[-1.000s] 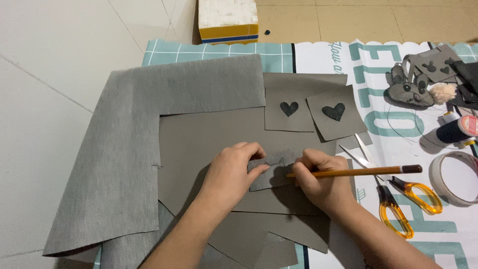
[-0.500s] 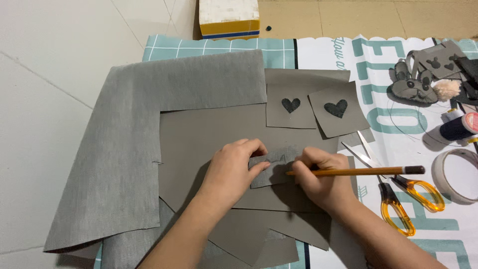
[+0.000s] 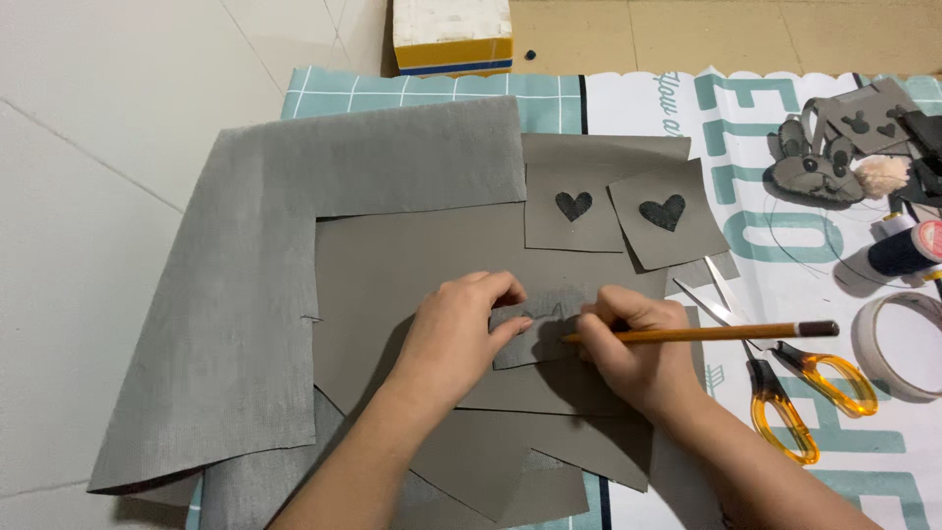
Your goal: The person sketches a cat head outline on a small piece of gray fabric using a pencil, then cuts the shape out with scissors. The person also cuts a small piece of double-sided tape and applies it to the back of the cutout.
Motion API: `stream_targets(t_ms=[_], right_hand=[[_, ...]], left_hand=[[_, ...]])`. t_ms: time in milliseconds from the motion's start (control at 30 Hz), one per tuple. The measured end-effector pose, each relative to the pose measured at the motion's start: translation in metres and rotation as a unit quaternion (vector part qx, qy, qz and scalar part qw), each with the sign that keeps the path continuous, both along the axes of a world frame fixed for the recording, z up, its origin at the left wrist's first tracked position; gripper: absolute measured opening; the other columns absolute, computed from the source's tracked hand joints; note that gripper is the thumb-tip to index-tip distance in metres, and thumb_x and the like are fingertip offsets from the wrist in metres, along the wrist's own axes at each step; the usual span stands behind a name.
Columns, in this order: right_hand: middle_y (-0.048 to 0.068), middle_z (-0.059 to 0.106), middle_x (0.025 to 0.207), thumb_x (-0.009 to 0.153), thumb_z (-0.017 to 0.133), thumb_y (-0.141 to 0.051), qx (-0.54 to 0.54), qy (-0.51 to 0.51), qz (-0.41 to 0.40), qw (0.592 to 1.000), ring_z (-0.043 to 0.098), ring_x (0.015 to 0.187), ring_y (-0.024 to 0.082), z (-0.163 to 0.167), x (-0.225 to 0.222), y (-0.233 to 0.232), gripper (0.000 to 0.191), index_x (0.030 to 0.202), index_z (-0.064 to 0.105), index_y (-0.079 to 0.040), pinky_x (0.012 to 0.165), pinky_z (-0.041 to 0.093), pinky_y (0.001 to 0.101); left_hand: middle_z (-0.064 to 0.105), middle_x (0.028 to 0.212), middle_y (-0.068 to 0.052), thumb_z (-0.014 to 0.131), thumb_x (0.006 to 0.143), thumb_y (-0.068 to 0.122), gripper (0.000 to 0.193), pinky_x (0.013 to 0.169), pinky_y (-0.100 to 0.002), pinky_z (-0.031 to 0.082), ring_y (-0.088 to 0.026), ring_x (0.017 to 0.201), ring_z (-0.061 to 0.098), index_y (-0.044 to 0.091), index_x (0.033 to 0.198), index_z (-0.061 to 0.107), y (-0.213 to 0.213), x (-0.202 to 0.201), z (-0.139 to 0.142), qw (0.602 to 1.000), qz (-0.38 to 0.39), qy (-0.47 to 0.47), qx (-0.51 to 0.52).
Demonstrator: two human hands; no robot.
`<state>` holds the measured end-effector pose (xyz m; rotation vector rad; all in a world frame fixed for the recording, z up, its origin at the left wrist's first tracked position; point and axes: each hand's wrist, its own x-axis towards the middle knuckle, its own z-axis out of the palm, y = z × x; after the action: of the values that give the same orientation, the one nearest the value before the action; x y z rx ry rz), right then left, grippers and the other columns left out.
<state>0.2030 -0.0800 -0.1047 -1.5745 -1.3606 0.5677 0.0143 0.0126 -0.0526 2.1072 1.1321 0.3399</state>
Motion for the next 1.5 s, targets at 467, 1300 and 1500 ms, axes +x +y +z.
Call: stream_targets(t_ms=[467,1300,1500], right_hand=[[0.005,0.054,0.059,0.097,0.059,-0.004,0.007,0.338,-0.065,0.939,0.056,0.053,0.014,0.012,0.017,0.035,0.031,0.068,0.047,-0.008,0.053,0.048,0.0282],[0.006,0.054,0.049,0.085,0.072,-0.006,-0.046,-0.016,0.075,0.996,0.049,0.045,0.010,0.002,-0.005,0.023,0.032,0.063,0.050,0.000,0.042,0.041,0.0293],[0.005,0.062,0.053,0.078,0.073,-0.004,-0.017,-0.042,0.114,0.992,0.054,0.043,0.010,0.006,-0.002,0.023,0.020,0.064,0.058,-0.001,0.043,0.044,0.0280]], left_hand=[[0.077,0.106,-0.004,0.078,0.082,0.026,0.029,0.083,-0.037,0.059,-0.021,0.097,0.075,0.010,0.106,0.073,0.004,-0.001,-0.001,0.997,0.024,-0.017,-0.066],[0.076,0.100,-0.006,0.072,0.088,0.024,0.020,0.076,-0.039,0.057,-0.025,0.085,0.072,0.011,0.101,0.078,0.003,-0.004,0.002,0.999,0.026,-0.001,-0.045],[0.076,0.096,-0.006,0.072,0.088,0.026,0.019,0.076,-0.039,0.058,-0.025,0.083,0.072,0.012,0.100,0.079,0.001,-0.003,0.004,0.999,0.022,0.006,-0.029]])
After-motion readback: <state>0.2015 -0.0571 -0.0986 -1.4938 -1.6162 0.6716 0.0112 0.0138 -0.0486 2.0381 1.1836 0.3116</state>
